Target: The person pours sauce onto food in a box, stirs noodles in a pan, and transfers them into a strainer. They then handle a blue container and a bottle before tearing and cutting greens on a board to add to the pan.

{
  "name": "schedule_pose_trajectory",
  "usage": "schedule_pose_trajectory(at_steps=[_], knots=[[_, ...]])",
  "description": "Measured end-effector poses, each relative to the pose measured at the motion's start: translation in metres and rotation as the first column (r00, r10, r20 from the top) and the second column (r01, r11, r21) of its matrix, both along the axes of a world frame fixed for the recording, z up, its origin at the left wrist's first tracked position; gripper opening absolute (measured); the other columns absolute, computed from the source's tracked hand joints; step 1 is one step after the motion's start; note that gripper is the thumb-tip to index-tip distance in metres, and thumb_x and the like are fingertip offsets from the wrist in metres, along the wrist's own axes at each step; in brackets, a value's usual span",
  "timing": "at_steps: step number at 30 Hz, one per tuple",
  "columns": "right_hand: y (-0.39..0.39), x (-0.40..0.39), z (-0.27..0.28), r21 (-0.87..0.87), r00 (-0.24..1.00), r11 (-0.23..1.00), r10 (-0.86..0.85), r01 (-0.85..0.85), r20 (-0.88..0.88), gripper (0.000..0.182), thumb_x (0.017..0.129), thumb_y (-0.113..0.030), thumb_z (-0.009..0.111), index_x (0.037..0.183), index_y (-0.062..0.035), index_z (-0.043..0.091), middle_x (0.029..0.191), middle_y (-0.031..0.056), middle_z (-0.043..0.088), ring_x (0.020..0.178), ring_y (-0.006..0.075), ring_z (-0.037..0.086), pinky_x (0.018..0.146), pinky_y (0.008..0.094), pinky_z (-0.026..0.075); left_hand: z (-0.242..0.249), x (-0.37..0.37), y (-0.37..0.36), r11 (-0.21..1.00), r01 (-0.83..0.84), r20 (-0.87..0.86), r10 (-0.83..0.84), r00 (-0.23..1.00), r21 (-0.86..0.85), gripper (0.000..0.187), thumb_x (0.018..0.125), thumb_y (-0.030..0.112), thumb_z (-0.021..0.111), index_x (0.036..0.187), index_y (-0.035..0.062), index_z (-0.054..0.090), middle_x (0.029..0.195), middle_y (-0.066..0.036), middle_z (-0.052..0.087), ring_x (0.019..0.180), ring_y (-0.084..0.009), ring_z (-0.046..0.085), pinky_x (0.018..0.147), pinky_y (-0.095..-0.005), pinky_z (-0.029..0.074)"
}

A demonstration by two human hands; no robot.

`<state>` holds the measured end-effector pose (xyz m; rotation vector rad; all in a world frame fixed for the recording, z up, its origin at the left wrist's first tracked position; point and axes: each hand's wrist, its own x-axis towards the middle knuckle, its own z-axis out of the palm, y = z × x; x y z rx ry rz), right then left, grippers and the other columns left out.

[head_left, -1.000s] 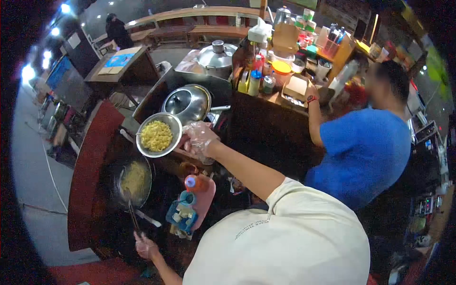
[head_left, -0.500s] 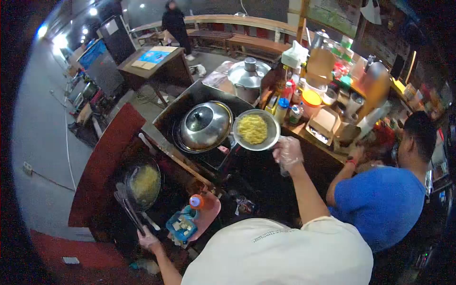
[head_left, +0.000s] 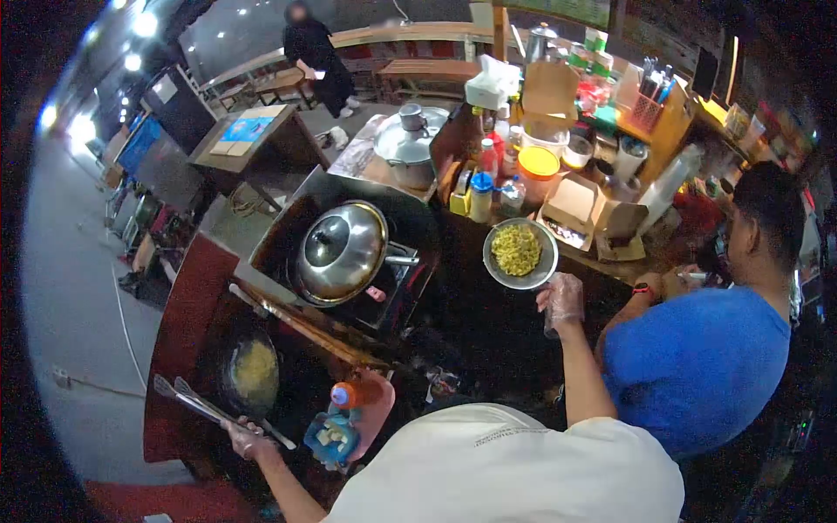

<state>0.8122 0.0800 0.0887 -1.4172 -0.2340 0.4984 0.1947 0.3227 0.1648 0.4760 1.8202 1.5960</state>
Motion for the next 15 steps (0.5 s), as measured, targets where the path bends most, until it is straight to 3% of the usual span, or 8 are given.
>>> schedule_pose_trajectory(at_steps=[2,5,6,10,12,14,15], knots=[[-0.01,0.004,-0.004,-0.036,0.999,0.999,-0.039,0.039,0.001,0.025,0.088,-0.017,0.047,0.073,0.0006,0.056,0.06,0.0123,0.058,0.042,0.0187,0.056,0.036,0.0315,0.047,-0.01,-0.006,0.01,0.966,0.055,0.143,-0.093,0.985,0.252,0.043,0.097,0.047,0.054,0.109,0.0061,0.057,0.076,-0.003,0.058,0.053,-0.0104,0.044,0.042,-0.0233,0.031],[-0.022,0.011,-0.022,0.056,0.997,0.997,-0.056,0.059,-0.058,0.024,0.091,-0.02,0.05,0.078,-0.0007,0.056,0.064,0.0101,0.058,0.044,0.0177,0.057,0.037,0.0294,0.047,0.011,0.013,0.02,0.974,0.068,0.097,-0.091,0.991,0.218,0.044,0.096,0.051,0.053,0.108,0.0091,0.055,0.074,-0.002,0.057,0.051,-0.0093,0.043,0.04,-0.0227,0.03],[-0.028,0.014,-0.026,0.085,0.999,0.996,0.0,-0.005,0.054,0.028,0.094,-0.025,0.051,0.079,-0.0011,0.057,0.066,0.0091,0.058,0.045,0.0175,0.058,0.037,0.029,0.048,0.013,0.014,0.026,0.977,0.059,0.128,-0.086,0.988,0.207,0.043,0.096,0.052,0.053,0.106,0.0099,0.055,0.073,-0.001,0.056,0.05,-0.0089,0.042,0.039,-0.0228,0.029],[-0.033,0.025,-0.042,0.068,0.999,0.998,-0.02,0.018,0.026,0.032,0.094,-0.029,0.051,0.08,-0.0007,0.057,0.066,0.0104,0.059,0.046,0.0179,0.059,0.038,0.0292,0.048,0.021,0.024,0.033,0.973,-0.01,0.122,-0.018,0.992,0.229,0.043,0.096,0.053,0.052,0.101,0.0112,0.055,0.071,0.0,0.055,0.048,-0.0081,0.041,0.037,-0.0231,0.028],[-0.033,0.029,-0.045,0.108,1.0,0.994,-0.006,0.008,-0.014,0.034,0.094,-0.031,0.051,0.081,-0.0003,0.057,0.066,0.0108,0.06,0.046,0.0179,0.059,0.038,0.0293,0.048,0.022,0.023,0.029,0.947,0.06,0.149,-0.112,0.982,0.315,0.04,0.096,0.053,0.051,0.101,0.0126,0.054,0.071,0.0,0.055,0.049,-0.0074,0.041,0.037,-0.0232,0.028],[-0.031,0.034,-0.047,0.137,0.999,0.99,-0.03,0.028,0.01,0.039,0.095,-0.035,0.051,0.081,0.0006,0.058,0.065,0.0111,0.06,0.045,0.0176,0.059,0.038,0.0293,0.048,0.028,0.024,0.021,0.968,0.089,0.184,-0.134,0.974,0.235,0.036,0.098,0.049,0.05,0.104,0.014,0.054,0.072,0.0,0.057,0.048,-0.0069,0.043,0.037,-0.023,0.031],[-0.029,0.035,-0.048,0.142,1.0,0.99,-0.009,0.007,0.012,0.039,0.095,-0.035,0.051,0.081,0.0006,0.058,0.065,0.0111,0.06,0.045,0.0176,0.059,0.038,0.0293,0.048,0.019,0.02,0.022,0.938,0.117,0.204,-0.19,0.96,0.326,0.033,0.099,0.047,0.049,0.104,0.0142,0.053,0.072,0.0,0.057,0.048,-0.0073,0.044,0.036,-0.023,0.032]])
